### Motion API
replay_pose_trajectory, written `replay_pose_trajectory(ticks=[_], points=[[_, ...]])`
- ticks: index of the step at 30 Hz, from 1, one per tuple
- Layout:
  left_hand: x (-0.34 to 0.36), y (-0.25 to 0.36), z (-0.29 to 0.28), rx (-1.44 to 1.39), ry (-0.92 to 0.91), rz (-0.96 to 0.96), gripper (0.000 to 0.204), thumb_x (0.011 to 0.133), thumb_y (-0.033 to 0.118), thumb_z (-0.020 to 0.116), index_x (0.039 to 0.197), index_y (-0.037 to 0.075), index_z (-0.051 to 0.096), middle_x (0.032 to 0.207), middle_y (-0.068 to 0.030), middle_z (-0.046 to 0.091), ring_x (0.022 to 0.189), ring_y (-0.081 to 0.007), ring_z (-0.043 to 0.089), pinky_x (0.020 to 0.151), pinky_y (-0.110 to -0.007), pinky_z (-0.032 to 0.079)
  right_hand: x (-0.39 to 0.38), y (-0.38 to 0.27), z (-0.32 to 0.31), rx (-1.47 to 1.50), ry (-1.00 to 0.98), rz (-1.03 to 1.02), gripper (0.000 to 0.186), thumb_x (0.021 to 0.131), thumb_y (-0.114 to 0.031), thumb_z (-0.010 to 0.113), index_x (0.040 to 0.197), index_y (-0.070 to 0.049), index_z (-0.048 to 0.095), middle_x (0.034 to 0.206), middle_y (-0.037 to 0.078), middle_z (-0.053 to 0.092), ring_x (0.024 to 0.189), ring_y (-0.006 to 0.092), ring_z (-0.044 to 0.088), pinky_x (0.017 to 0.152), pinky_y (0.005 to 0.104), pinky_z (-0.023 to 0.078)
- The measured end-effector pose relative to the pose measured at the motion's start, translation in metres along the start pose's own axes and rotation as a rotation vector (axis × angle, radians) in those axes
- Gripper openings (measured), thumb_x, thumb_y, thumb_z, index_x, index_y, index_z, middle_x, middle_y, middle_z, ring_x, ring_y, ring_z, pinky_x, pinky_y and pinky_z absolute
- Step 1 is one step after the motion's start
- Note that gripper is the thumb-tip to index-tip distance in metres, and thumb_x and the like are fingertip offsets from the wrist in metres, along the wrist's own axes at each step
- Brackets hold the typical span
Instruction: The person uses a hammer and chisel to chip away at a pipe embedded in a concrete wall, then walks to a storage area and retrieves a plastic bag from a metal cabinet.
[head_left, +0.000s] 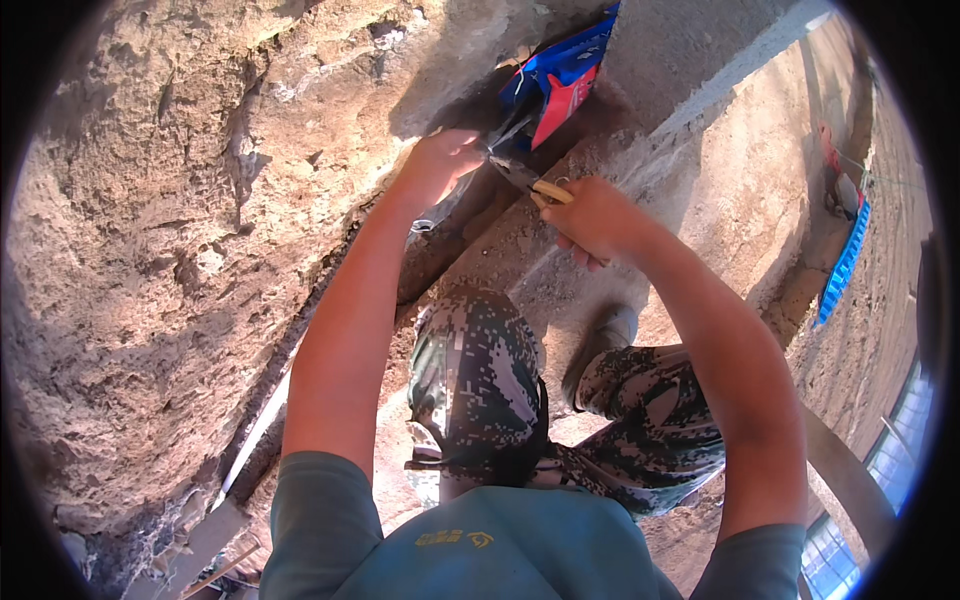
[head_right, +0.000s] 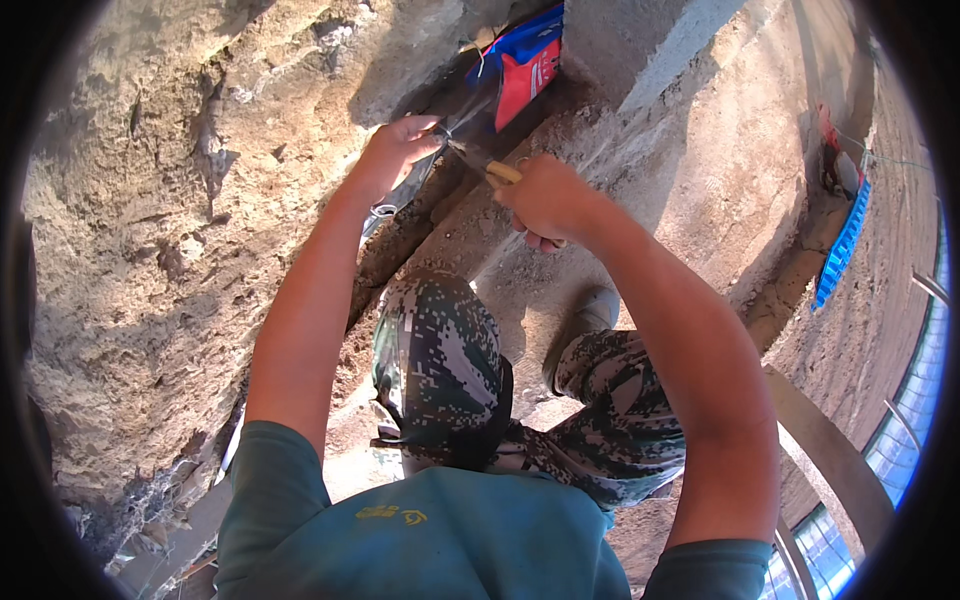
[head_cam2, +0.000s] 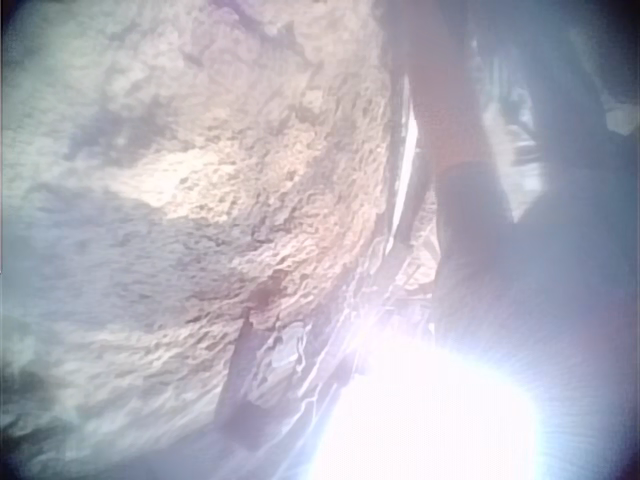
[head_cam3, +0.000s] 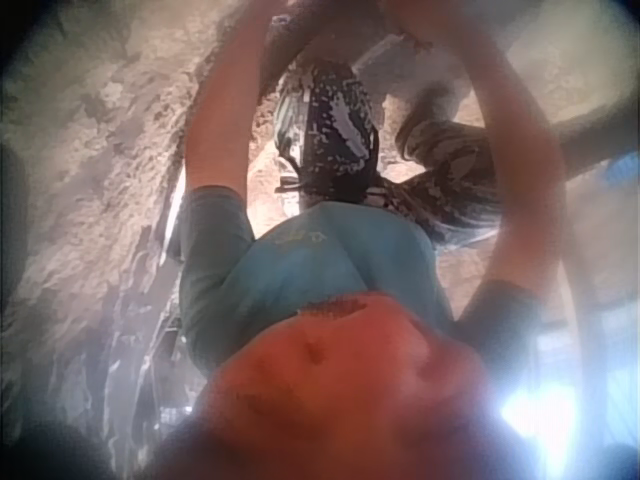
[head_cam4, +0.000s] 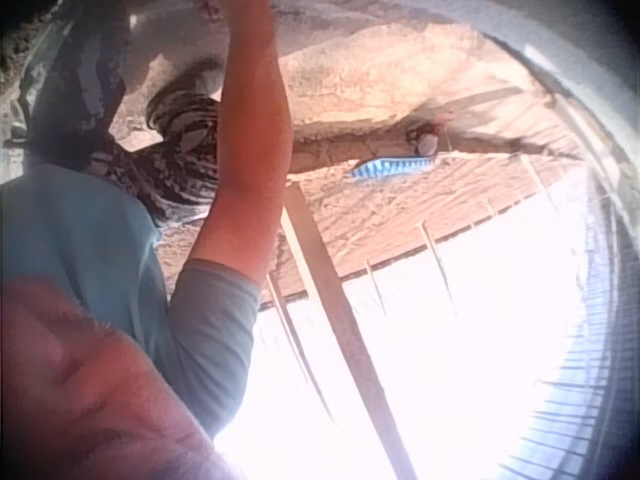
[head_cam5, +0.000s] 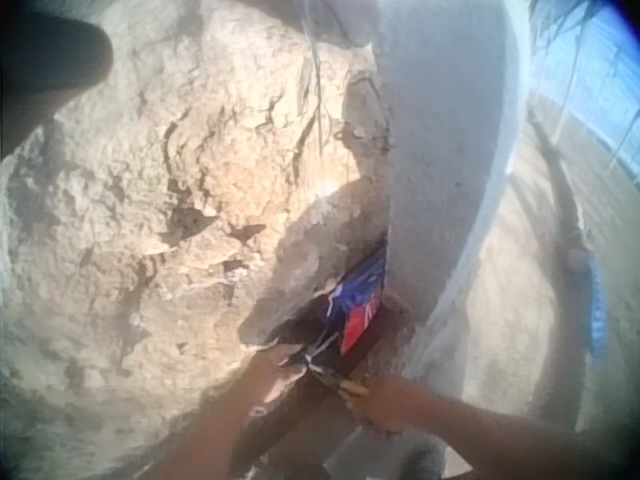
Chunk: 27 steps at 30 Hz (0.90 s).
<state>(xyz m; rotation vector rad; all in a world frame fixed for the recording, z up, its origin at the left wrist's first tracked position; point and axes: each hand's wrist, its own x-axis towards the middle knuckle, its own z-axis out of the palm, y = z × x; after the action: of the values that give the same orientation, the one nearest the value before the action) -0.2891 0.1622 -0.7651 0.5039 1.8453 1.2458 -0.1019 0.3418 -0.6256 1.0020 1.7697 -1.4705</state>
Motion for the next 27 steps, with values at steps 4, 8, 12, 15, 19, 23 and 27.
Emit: replay_pose_trajectory(ticks=[4,8,12,15,19,23,27], points=[[0.011,0.035,-0.005,0.215,-0.081,-0.296,0.072,0.095,0.069,0.062,0.124,0.003,0.070,0.096,-0.0064,0.072,0.084,-0.0150,0.060,0.081,-0.036,0.048,-0.001,-0.004,0.002,-0.026,-0.007,-0.024,0.023,0.101,-0.023,0.060,0.111,-0.002,0.060,0.075,0.007,0.064,0.052,0.0163,0.061,0.042,0.0330,0.048],[0.017,0.035,0.004,0.094,0.016,-0.244,0.059,0.097,0.061,0.066,0.111,0.004,0.072,0.087,-0.0053,0.072,0.078,-0.0144,0.062,0.076,-0.032,0.049,-0.005,-0.004,0.005,-0.015,0.014,-0.030,0.023,0.101,-0.023,0.061,0.111,-0.003,0.061,0.075,0.007,0.063,0.052,0.0166,0.062,0.042,0.0334,0.048],[0.020,0.035,0.006,-0.068,0.037,-0.329,0.048,0.099,0.052,0.069,0.105,0.005,0.073,0.084,-0.0047,0.071,0.072,-0.0156,0.063,0.071,-0.033,0.051,0.000,0.003,0.001,0.043,-0.041,-0.047,0.029,0.101,-0.022,0.062,0.119,0.000,0.060,0.075,0.010,0.063,0.053,0.0195,0.064,0.042,0.0347,0.049],[0.023,0.033,0.004,-0.075,0.047,-0.344,0.042,0.098,0.048,0.071,0.103,0.006,0.074,0.086,-0.0049,0.072,0.073,-0.0163,0.064,0.070,-0.036,0.051,-0.001,0.002,0.002,0.098,-0.042,-0.017,0.025,0.102,-0.026,0.060,0.110,-0.003,0.059,0.076,0.008,0.063,0.053,0.0173,0.062,0.042,0.0340,0.048],[0.026,0.018,0.002,-0.070,0.034,-0.307,0.042,0.096,0.047,0.073,0.105,0.006,0.074,0.091,-0.0041,0.074,0.079,-0.0154,0.065,0.078,-0.036,0.051,-0.002,0.001,0.003,0.175,-0.089,0.020,0.022,0.103,-0.025,0.059,0.110,-0.004,0.058,0.078,0.008,0.064,0.055,0.0175,0.062,0.043,0.0339,0.048],[0.022,0.013,0.004,-0.056,0.045,-0.301,0.048,0.096,0.050,0.073,0.115,0.006,0.074,0.100,-0.0033,0.076,0.086,-0.0146,0.066,0.086,-0.035,0.049,0.005,0.010,0.001,0.226,-0.150,0.032,0.021,0.104,-0.025,0.059,0.112,-0.006,0.058,0.079,0.008,0.065,0.056,0.0173,0.062,0.044,0.0335,0.049],[0.018,0.021,0.006,-0.012,0.056,-0.280,0.053,0.096,0.050,0.073,0.126,0.006,0.071,0.108,-0.0034,0.075,0.096,-0.0145,0.065,0.088,-0.034,0.047,0.020,0.027,-0.005,0.543,-0.400,0.070,0.024,0.105,-0.030,0.058,0.112,-0.007,0.058,0.079,0.008,0.066,0.058,0.0171,0.062,0.047,0.0336,0.049]])
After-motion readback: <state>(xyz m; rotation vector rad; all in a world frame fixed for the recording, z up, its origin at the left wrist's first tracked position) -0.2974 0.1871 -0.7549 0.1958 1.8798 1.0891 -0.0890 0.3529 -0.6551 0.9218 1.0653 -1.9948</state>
